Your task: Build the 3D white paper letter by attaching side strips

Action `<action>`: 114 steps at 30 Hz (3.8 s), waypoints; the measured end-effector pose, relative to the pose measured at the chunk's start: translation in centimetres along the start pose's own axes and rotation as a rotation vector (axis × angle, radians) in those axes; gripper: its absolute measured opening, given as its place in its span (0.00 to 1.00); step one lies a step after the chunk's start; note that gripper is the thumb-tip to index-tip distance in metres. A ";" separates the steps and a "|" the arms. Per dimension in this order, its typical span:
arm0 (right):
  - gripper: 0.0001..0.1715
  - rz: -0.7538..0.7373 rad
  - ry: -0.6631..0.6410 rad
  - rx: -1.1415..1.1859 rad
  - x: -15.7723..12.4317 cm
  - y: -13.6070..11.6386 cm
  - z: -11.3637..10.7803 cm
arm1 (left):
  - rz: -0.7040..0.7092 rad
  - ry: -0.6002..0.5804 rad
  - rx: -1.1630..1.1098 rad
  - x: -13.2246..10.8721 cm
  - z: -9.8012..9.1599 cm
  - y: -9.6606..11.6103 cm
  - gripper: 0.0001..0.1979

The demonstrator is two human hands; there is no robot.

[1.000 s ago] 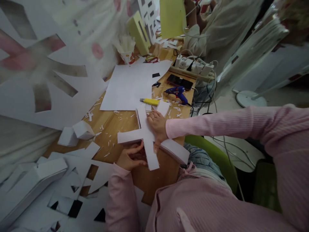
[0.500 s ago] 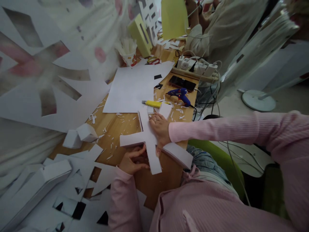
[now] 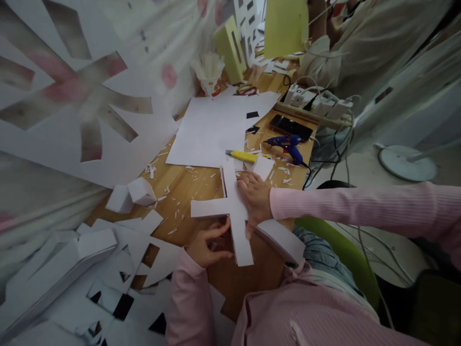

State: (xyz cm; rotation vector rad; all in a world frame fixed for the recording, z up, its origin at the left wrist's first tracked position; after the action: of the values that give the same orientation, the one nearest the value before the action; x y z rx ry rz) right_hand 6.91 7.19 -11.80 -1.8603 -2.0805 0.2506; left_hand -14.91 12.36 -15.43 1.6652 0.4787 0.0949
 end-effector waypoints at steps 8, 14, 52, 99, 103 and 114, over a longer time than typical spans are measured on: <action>0.64 0.017 -0.015 -0.005 0.0 0.1 0.1 | 0.016 -0.035 0.006 -0.1 0.2 -0.5 0.43; 0.69 0.006 -0.010 0.000 0.1 0.0 0.0 | 0.031 -0.038 0.036 -0.1 0.1 -0.4 0.44; 0.72 0.001 0.075 0.022 -0.2 0.5 0.9 | 0.110 -0.011 -0.011 -0.1 1.0 -0.1 0.34; 0.75 0.043 0.020 -0.066 0.0 1.1 1.7 | 0.076 -0.057 -0.029 0.0 0.7 0.0 0.31; 0.78 0.045 0.024 -0.069 0.0 0.9 1.5 | 0.089 -0.061 -0.019 0.0 0.6 -0.1 0.31; 0.76 0.065 -0.015 -0.084 0.0 0.9 1.6 | 0.080 -0.062 -0.046 0.1 0.6 -0.3 0.32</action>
State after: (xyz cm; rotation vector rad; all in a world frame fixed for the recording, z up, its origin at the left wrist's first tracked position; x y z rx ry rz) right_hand 7.18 7.46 -13.55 -1.9834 -2.0720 0.1965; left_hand -14.75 11.83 -15.88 1.6379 0.3607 0.1126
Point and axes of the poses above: each hand's wrist, its own x-axis towards the middle knuckle, its own z-axis out of the palm, y = z × x, the point moved 2 cm from there along x, towards the middle knuckle, and after that the axes turned 4 degrees about x, right-handed, at the moved point
